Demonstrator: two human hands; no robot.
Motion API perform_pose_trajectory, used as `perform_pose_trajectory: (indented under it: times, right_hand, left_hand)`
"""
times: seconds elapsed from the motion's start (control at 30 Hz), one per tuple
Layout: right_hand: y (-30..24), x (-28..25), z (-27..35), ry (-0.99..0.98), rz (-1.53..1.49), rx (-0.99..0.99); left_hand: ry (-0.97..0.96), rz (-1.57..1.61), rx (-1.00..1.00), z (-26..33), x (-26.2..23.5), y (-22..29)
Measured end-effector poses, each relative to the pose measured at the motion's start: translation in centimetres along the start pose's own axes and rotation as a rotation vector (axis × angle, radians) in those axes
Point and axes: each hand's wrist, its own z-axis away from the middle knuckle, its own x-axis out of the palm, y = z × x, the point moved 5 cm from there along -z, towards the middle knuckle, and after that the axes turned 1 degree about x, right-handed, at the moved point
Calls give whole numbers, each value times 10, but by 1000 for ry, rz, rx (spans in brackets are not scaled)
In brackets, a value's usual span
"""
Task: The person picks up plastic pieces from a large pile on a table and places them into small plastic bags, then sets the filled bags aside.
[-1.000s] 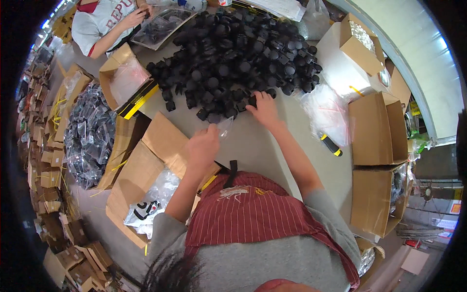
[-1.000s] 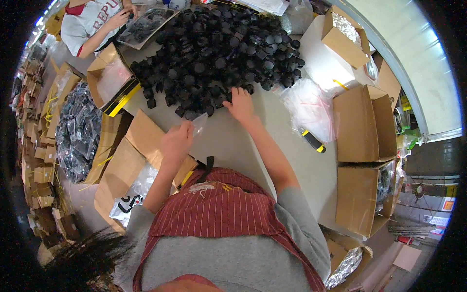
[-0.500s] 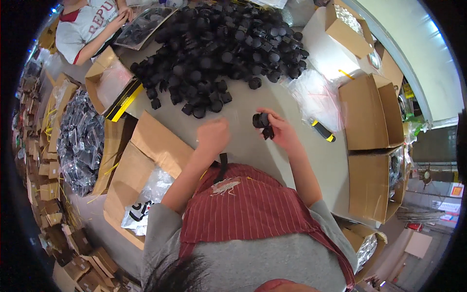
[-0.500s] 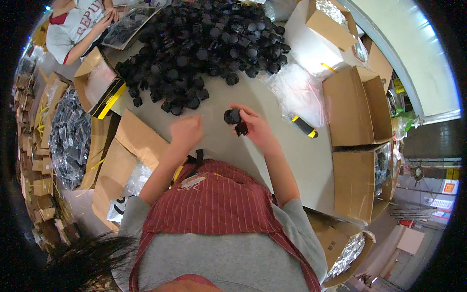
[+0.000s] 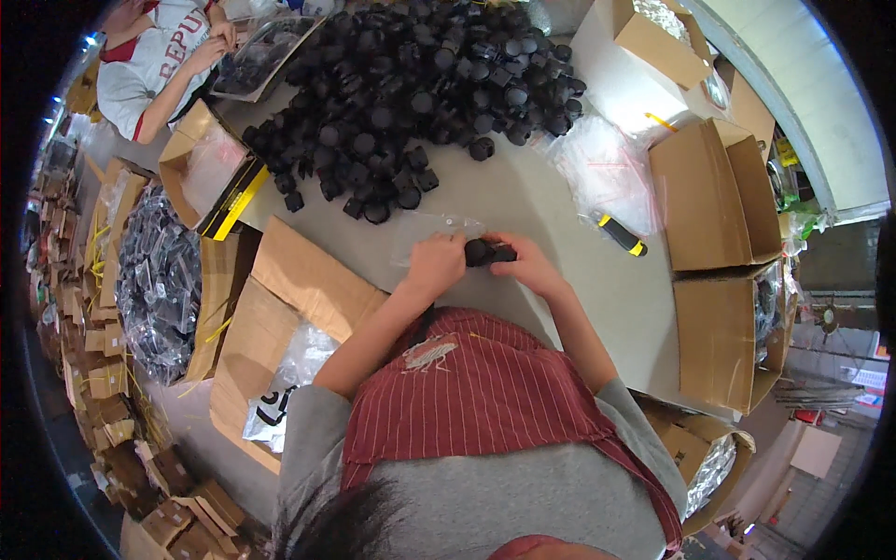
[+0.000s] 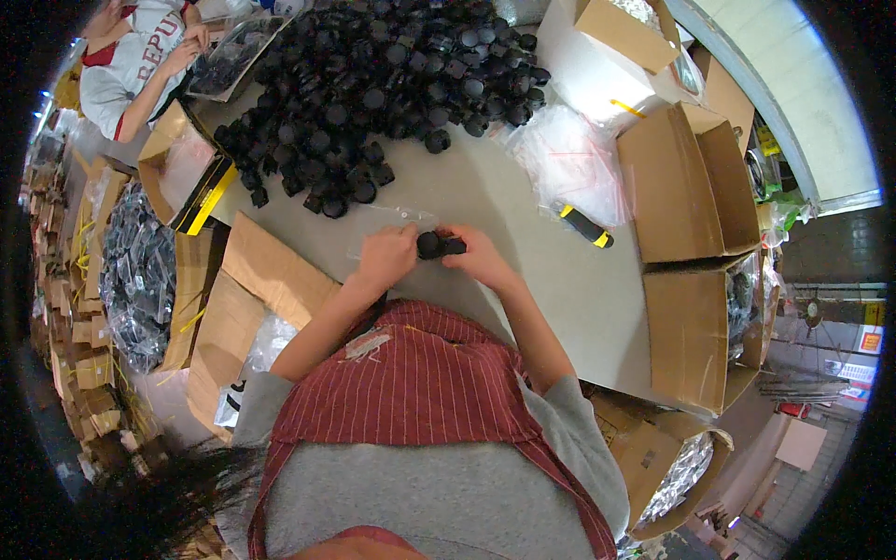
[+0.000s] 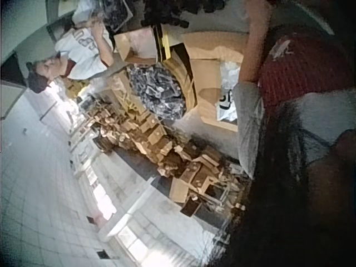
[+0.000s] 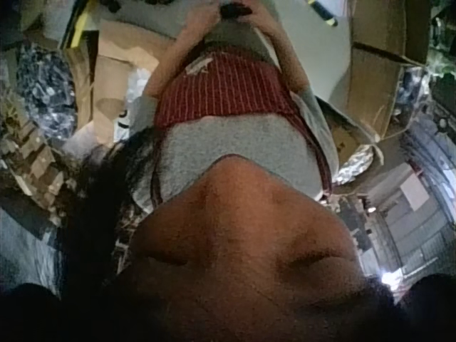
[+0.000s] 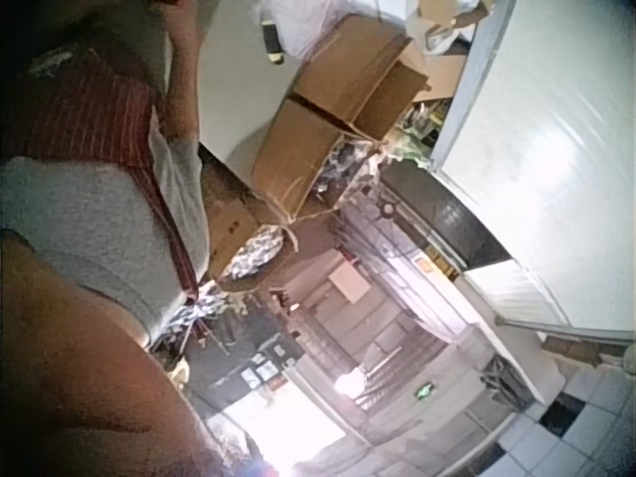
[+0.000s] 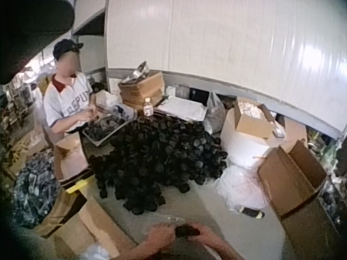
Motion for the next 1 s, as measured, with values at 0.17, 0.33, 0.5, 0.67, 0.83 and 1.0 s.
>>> perform_pose_trajectory:
  times: [0.17, 0.33, 0.5, 0.67, 0.83, 1.0]
  right_hand:
    - [-20, -3, 1, 110, 192, 7]
    - [-29, 7, -5, -42, 270, -50]
    - [-6, 13, -5, -81, -344, -68]
    - [1, 15, -5, -15, -499, -97]
    - [4, 16, -9, 13, -279, -43]
    - [-15, 27, -3, 120, 281, -269]
  left_hand:
    - [68, 35, 32, 1, -1, 1]
    - [128, 71, 132, -1, -3, 4]
    - [211, 78, 125, -3, -8, 2]
    - [249, 154, 133, -2, -8, 1]
    - [258, 198, 138, -8, -11, -3]
    - [297, 266, 145, -11, -17, -5]
